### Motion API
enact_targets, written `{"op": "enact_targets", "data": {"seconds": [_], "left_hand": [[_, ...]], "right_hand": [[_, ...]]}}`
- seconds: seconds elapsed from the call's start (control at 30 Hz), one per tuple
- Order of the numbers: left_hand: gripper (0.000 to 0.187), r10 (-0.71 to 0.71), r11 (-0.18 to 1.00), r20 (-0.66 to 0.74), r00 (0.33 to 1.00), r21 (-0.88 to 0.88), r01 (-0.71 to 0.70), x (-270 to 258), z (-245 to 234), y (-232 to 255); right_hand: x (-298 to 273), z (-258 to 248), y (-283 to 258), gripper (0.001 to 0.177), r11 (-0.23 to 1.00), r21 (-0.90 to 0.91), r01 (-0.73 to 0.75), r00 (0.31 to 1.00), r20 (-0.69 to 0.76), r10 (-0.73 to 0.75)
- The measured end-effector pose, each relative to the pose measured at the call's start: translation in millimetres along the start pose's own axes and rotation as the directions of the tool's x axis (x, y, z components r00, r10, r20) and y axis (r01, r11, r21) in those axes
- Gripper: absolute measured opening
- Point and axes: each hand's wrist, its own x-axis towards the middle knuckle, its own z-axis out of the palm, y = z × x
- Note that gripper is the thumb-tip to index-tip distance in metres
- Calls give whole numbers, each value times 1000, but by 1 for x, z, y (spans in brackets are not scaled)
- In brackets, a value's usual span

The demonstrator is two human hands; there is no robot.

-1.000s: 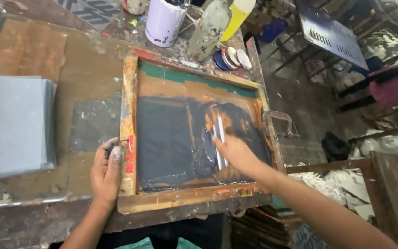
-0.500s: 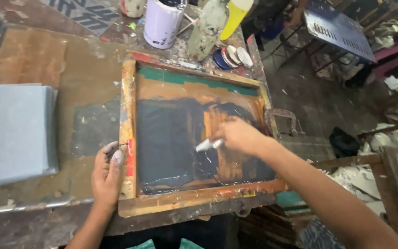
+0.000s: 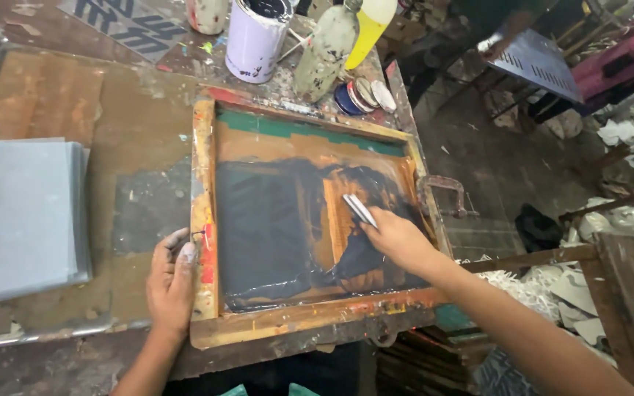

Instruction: The person performs screen printing by placing a white fabric square onto a wooden frame with a mesh screen. They use a squeegee to spread dark ink across the screen and pull it through to transfer a pattern onto the fabric. The printed fabric is then removed and stacked with other finished pieces.

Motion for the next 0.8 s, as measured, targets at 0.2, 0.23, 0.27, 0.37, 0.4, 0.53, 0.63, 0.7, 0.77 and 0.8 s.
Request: {"op": "enact_targets", "data": {"seconds": [0.2, 0.23, 0.27, 0.37, 0.4, 0.53, 0.63, 0.7, 0.77, 0.8], "left_hand": [[36, -26, 1000, -11, 1000, 18, 26, 1, 1, 3], [36, -35, 997, -22, 999, 63, 37, 1, 1, 5], [36, -34, 997, -29, 999, 65, 36, 1, 1, 4], [36, -10, 999, -14, 1000, 32, 11, 2, 0, 0], [36, -4, 1000, -6, 1000, 9, 4, 2, 0, -2], [36, -50, 994, -8, 999, 93, 50, 2, 0, 9], [36, -29, 999, 12, 1000, 30, 29, 1, 1, 12], [37, -29, 999, 18, 999, 15, 29, 0, 0, 8], [38, -24, 1000, 28, 999, -6, 25, 1, 1, 7], [38, -28, 999, 27, 999, -22, 29, 1, 2, 9]], "right_hand": [[72, 1, -59, 31, 980, -49, 194, 978, -74, -197], [83, 3, -68, 32, 951, -55, 303, 944, -115, -308], [89, 3, -81, 32, 949, -55, 310, 942, -112, -315], [105, 8, -113, 32, 965, -54, 256, 964, -57, -259], [109, 12, -118, 32, 945, -80, 318, 942, -85, -324], [119, 17, -132, 34, 840, -134, 525, 832, -124, -540], [119, 6, -139, 42, 803, -136, 581, 812, 20, -584], [111, -1, -139, 45, 816, -119, 566, 825, 98, -557], [97, -7, -141, 49, 830, -109, 548, 832, 172, -527], [86, -8, -143, 52, 818, -157, 554, 825, 239, -512]]}}
